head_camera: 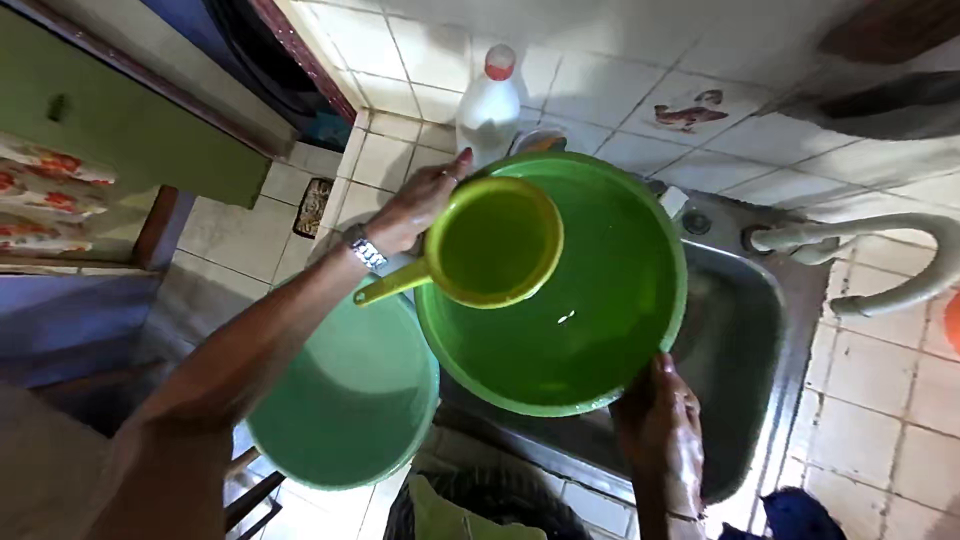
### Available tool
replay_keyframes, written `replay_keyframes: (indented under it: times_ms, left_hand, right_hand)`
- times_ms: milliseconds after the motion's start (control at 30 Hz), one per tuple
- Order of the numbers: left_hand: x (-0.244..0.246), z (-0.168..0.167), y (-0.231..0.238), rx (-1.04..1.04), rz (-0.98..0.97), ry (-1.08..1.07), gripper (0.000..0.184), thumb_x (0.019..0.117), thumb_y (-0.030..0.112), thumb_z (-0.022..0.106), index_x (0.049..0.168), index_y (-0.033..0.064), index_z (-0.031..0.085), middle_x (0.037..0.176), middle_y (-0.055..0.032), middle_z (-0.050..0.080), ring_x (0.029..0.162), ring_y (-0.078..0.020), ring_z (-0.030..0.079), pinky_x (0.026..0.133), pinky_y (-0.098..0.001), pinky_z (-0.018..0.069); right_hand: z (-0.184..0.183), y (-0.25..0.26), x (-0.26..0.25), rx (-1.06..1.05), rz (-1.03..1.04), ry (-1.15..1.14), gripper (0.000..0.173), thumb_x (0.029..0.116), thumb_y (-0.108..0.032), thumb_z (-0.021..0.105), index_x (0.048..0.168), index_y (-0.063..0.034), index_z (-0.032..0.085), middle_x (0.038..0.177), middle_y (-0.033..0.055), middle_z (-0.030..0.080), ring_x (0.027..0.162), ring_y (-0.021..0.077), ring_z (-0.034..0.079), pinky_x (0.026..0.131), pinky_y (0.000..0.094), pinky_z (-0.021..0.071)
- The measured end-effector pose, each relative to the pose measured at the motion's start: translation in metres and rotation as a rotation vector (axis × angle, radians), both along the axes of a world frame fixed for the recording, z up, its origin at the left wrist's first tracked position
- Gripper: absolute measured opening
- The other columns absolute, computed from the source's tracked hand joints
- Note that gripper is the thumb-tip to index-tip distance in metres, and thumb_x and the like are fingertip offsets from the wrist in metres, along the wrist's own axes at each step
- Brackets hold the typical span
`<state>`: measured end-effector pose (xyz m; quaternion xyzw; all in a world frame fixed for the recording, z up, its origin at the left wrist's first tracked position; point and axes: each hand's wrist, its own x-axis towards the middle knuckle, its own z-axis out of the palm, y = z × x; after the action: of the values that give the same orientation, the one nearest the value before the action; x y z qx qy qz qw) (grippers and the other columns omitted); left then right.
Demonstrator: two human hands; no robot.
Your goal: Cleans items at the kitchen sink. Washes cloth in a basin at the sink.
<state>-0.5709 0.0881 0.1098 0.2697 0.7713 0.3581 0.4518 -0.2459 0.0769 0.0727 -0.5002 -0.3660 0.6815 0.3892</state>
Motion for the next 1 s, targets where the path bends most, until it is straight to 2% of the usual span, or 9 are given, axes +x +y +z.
replay_keyframes:
  times_ms: [200,300,467,567,633,767,900,967,1000]
  left_hand:
    - [-0.059,-0.007,-0.013,-0.007,0.097,0.037,0.063,0.1071,0.059,0.026,0.109,0.0099,0.066,0.093,-0.0065,0.066,0.085,-0.0160,0.066,0.076,-0.0411,0.0568]
    - [-0.079,-0.003,-0.011,-0.009,0.110,0.035,0.062,0.1078,0.057,0.025,0.112,0.0094,0.065,0.095,-0.0059,0.066,0.086,-0.0146,0.066,0.077,-0.0388,0.0561]
    - [-0.109,-0.001,-0.010,-0.057,0.138,0.113,0.060,0.1088,0.055,0.026,0.118,0.0083,0.064,0.103,-0.0080,0.065,0.094,-0.0165,0.063,0.083,-0.0406,0.0534]
    - [-0.128,0.000,-0.014,-0.072,0.125,0.154,0.063,0.1080,0.057,0.025,0.121,0.0103,0.065,0.111,-0.0093,0.066,0.101,-0.0186,0.063,0.089,-0.0454,0.0520]
    - [-0.142,-0.001,-0.013,-0.070,0.119,0.195,0.065,0.1078,0.058,0.025,0.120,0.0082,0.065,0.110,-0.0116,0.066,0.100,-0.0200,0.064,0.088,-0.0467,0.0531]
    - [-0.165,0.004,-0.014,-0.113,0.122,0.274,0.070,0.1074,0.060,0.024,0.124,0.0053,0.064,0.119,-0.0175,0.065,0.110,-0.0274,0.063,0.095,-0.0545,0.0492]
    - [-0.195,0.010,-0.012,-0.173,-0.005,0.346,0.073,0.1079,0.059,0.020,0.129,0.0031,0.062,0.129,-0.0221,0.061,0.121,-0.0330,0.059,0.102,-0.0598,0.0443]
    - [-0.208,0.020,-0.006,-0.170,-0.069,0.361,0.066,0.1103,0.052,0.022,0.124,0.0008,0.062,0.123,-0.0190,0.061,0.114,-0.0278,0.057,0.099,-0.0511,0.0439]
    - [-0.214,0.028,-0.006,-0.164,-0.068,0.366,0.062,0.1111,0.049,0.025,0.126,0.0007,0.062,0.127,-0.0173,0.062,0.118,-0.0262,0.058,0.102,-0.0479,0.0438]
  right_hand:
    - [-0.004,-0.004,-0.050,-0.013,0.167,0.089,0.035,0.1094,-0.024,0.035,0.102,-0.0121,0.068,0.088,-0.0018,0.076,0.076,0.0107,0.074,0.066,0.0314,0.0651]
    - [-0.001,-0.005,-0.070,-0.019,0.228,0.149,0.034,0.1096,-0.023,0.035,0.101,-0.0109,0.065,0.087,0.0007,0.076,0.072,0.0124,0.075,0.061,0.0326,0.0651]
    - [0.002,-0.011,-0.100,-0.055,0.285,0.204,0.026,0.1077,-0.017,0.037,0.104,-0.0068,0.061,0.091,0.0037,0.076,0.076,0.0158,0.076,0.064,0.0360,0.0663]
    - [0.000,-0.017,-0.116,-0.065,0.346,0.221,0.021,0.1068,-0.013,0.041,0.112,-0.0014,0.057,0.095,0.0073,0.075,0.079,0.0199,0.076,0.065,0.0389,0.0671]
    - [0.001,-0.021,-0.127,-0.084,0.382,0.223,0.019,0.1061,-0.011,0.044,0.115,0.0008,0.057,0.097,0.0089,0.075,0.080,0.0213,0.076,0.068,0.0402,0.0673]
    - [0.001,-0.032,-0.154,-0.171,0.431,0.246,0.016,0.1059,-0.008,0.044,0.110,0.0021,0.056,0.093,0.0112,0.074,0.080,0.0218,0.076,0.071,0.0409,0.0666]
    - [0.006,-0.049,-0.185,-0.270,0.397,0.298,0.015,0.1079,-0.008,0.043,0.107,0.0022,0.054,0.093,0.0132,0.074,0.081,0.0224,0.076,0.074,0.0393,0.0660]
    - [0.012,-0.056,-0.198,-0.322,0.367,0.308,0.016,0.1092,-0.008,0.041,0.108,0.0026,0.053,0.095,0.0146,0.074,0.082,0.0233,0.077,0.074,0.0384,0.0658]
    - [0.015,-0.058,-0.204,-0.345,0.351,0.310,0.017,0.1098,-0.009,0.040,0.108,0.0028,0.052,0.094,0.0150,0.074,0.082,0.0235,0.077,0.074,0.0380,0.0657]
